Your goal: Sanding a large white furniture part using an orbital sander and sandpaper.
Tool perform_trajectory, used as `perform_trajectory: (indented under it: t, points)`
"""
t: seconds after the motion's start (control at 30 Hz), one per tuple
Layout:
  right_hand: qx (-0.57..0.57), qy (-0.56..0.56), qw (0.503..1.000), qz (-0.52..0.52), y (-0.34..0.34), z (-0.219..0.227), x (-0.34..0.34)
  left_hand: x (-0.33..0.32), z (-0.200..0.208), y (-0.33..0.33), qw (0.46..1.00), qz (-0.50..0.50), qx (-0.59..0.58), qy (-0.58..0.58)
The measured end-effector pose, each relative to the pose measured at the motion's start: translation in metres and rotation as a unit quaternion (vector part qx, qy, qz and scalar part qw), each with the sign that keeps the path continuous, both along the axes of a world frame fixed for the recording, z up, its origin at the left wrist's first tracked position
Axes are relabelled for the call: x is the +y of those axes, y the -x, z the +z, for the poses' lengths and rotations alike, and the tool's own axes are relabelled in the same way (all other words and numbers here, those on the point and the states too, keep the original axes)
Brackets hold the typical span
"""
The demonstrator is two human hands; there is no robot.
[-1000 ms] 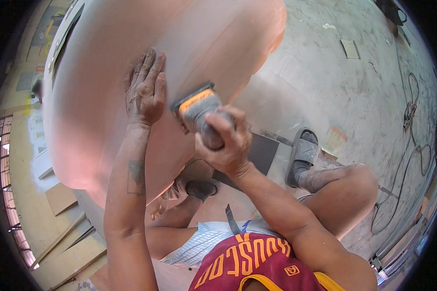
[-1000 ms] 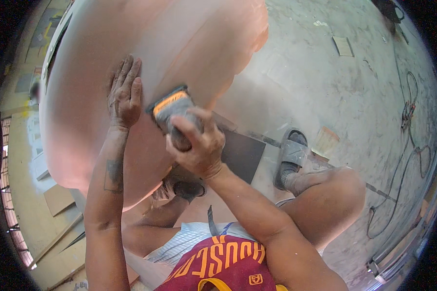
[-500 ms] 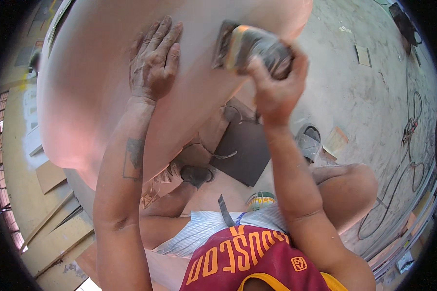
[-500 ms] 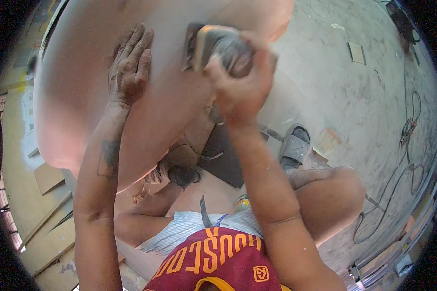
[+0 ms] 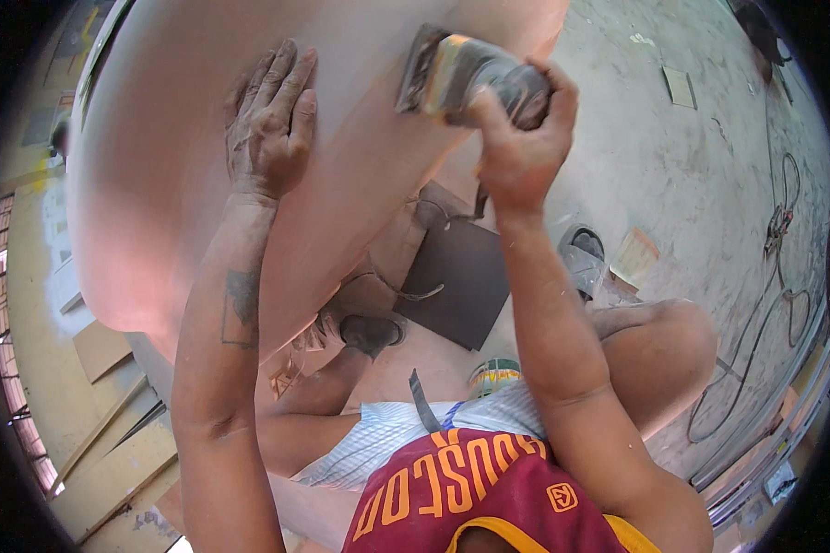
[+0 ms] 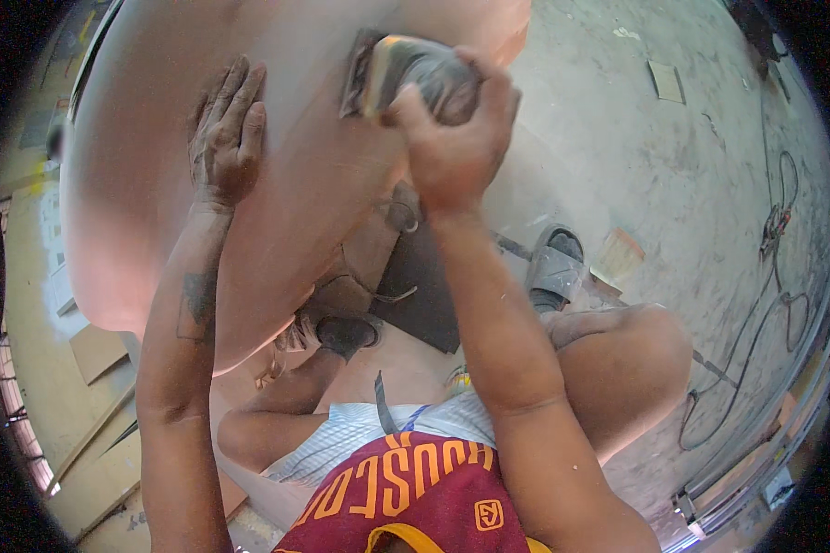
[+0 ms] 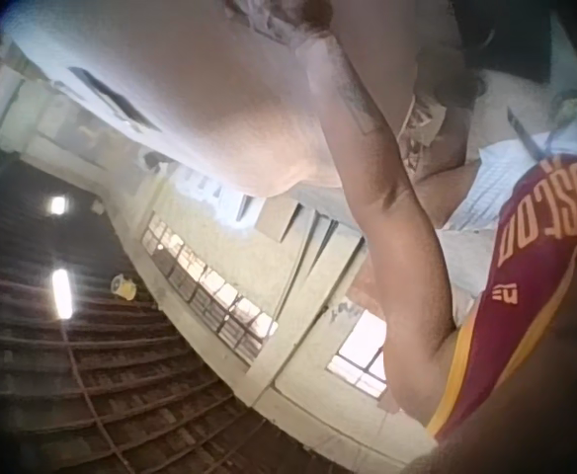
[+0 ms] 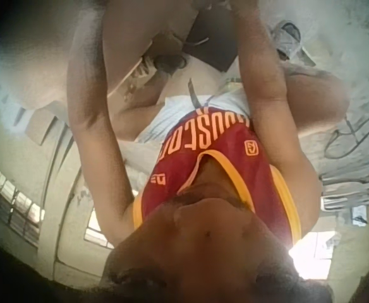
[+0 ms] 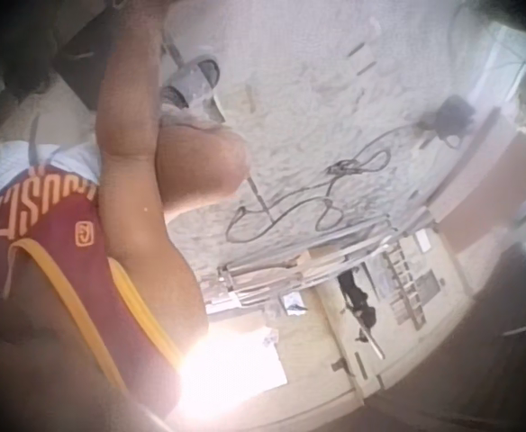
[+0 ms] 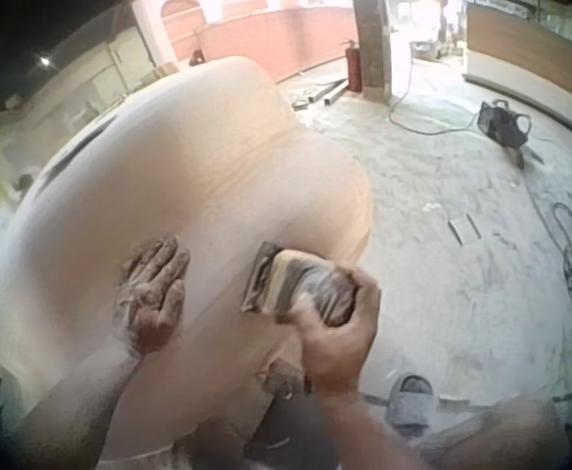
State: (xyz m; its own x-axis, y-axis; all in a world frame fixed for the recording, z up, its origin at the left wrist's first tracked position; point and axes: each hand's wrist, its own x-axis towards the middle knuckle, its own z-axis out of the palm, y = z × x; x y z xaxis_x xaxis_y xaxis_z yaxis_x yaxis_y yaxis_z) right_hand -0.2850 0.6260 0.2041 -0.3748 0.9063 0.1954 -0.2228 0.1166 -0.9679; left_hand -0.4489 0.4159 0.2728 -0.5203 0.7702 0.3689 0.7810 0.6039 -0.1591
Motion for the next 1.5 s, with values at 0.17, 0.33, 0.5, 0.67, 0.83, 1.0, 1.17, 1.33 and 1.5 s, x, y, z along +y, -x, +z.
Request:
perform_trajectory:
  t: [0.17, 0.33, 0.5, 0.67, 0.83, 1.0, 1.17, 1.33, 1.5]
  points:
    - [0.007, -0.062, 0.998, 0.005, -0.016, 0.003, -0.048, 0.001, 0.004, -0.001, 0.999, 0.002, -0.041, -0.011]
    - [-0.039, -0.031, 0.998, -0.050, 0.008, 0.009, 0.015, 0.002, 0.004, -0.002, 0.999, 0.008, -0.031, -0.018]
    - [-0.056, -0.016, 0.997, -0.042, 0.015, 0.019, 0.036, 0.001, 0.004, -0.002, 0.999, 0.013, -0.027, -0.018]
    - [-0.077, -0.128, 0.988, 0.042, -0.018, 0.032, -0.043, 0.002, 0.009, -0.004, 0.999, 0.008, -0.048, -0.009]
    - [-0.082, -0.207, 0.968, 0.112, -0.047, 0.042, -0.080, 0.000, 0.009, -0.002, 0.999, 0.000, -0.040, -0.007]
    - [-0.120, -0.211, 0.966, 0.083, -0.022, 0.037, -0.030, -0.003, 0.005, 0.008, 0.986, -0.007, -0.115, -0.121]
    - [-0.141, -0.155, 0.978, -0.021, 0.032, 0.040, 0.089, 0.000, 0.002, 0.003, 0.999, 0.016, -0.004, -0.044]
    - [-0.140, -0.024, 0.989, -0.042, 0.059, 0.050, 0.190, 0.004, 0.002, 0.001, 0.998, 0.036, -0.026, -0.050]
    - [-0.110, -0.027, 0.993, -0.036, 0.042, 0.019, 0.149, 0.003, 0.003, 0.000, 0.997, 0.038, -0.042, -0.052]
